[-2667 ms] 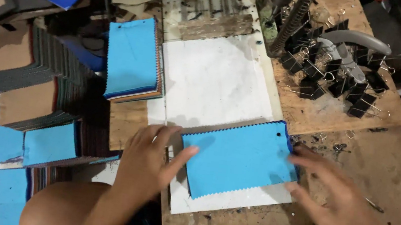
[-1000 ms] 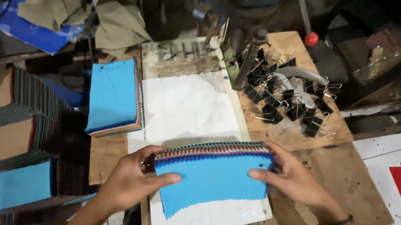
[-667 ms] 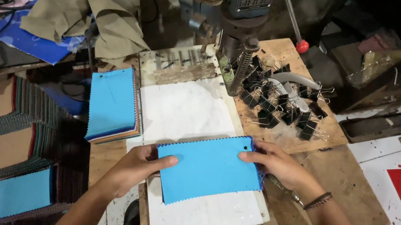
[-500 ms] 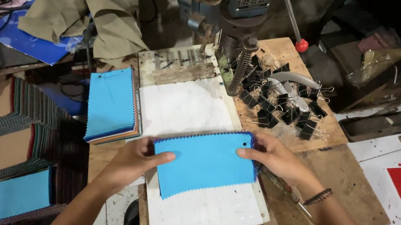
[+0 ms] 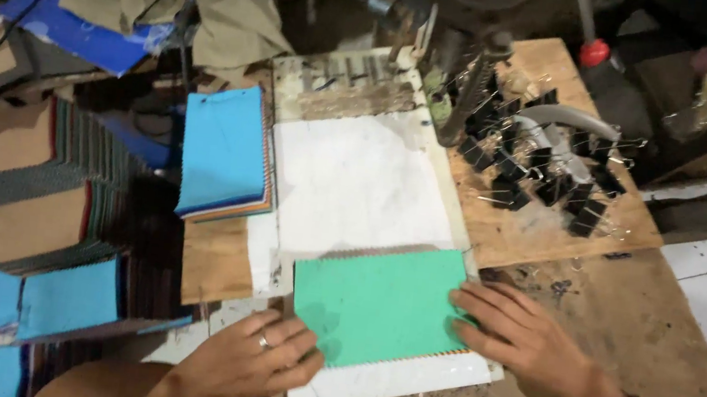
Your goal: The person uses a drill press to create holes in stacks of colorful fabric. They align the fabric under the drill bit, operate the machine's lever to drill, and then move the fabric to a new position to repeat the process.
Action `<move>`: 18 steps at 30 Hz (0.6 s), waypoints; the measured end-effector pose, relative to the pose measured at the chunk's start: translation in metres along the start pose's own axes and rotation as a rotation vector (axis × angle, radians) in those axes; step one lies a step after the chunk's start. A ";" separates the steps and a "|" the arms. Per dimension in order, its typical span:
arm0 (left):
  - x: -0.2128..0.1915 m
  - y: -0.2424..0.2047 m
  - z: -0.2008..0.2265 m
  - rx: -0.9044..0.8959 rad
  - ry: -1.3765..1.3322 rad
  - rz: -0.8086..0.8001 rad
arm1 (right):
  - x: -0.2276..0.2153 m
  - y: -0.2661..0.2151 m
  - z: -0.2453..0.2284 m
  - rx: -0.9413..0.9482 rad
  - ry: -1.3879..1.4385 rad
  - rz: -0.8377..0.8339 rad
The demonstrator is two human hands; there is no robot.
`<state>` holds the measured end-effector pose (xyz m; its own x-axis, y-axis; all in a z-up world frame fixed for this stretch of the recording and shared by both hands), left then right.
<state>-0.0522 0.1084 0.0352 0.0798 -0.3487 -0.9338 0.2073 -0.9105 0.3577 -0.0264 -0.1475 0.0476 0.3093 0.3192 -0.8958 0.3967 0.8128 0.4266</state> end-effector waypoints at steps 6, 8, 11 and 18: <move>-0.050 0.027 0.010 -0.078 -0.412 -0.021 | 0.000 -0.011 -0.003 0.181 0.070 -0.160; -0.054 0.037 -0.049 -0.663 -0.471 0.188 | -0.017 -0.002 -0.007 0.243 0.125 0.037; 0.006 0.031 -0.083 -1.263 -0.689 -0.612 | -0.010 0.008 -0.019 0.239 0.066 -0.048; 0.023 0.054 -0.082 -1.239 -0.919 -0.798 | -0.014 0.013 -0.027 0.267 0.008 -0.083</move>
<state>0.0411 0.0693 0.0329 -0.8500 -0.3378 -0.4042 0.5141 -0.3645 -0.7765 -0.0487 -0.1285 0.0626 0.2596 0.2619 -0.9295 0.6348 0.6791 0.3686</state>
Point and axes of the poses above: each hand's wrist, its own y-axis towards the middle knuckle, its own x-axis out of the palm, z = x × y, the point moved 9 cm from there along y, towards the middle knuckle, and after that the axes turned 11 degrees about -y, right-handed, at the moved point
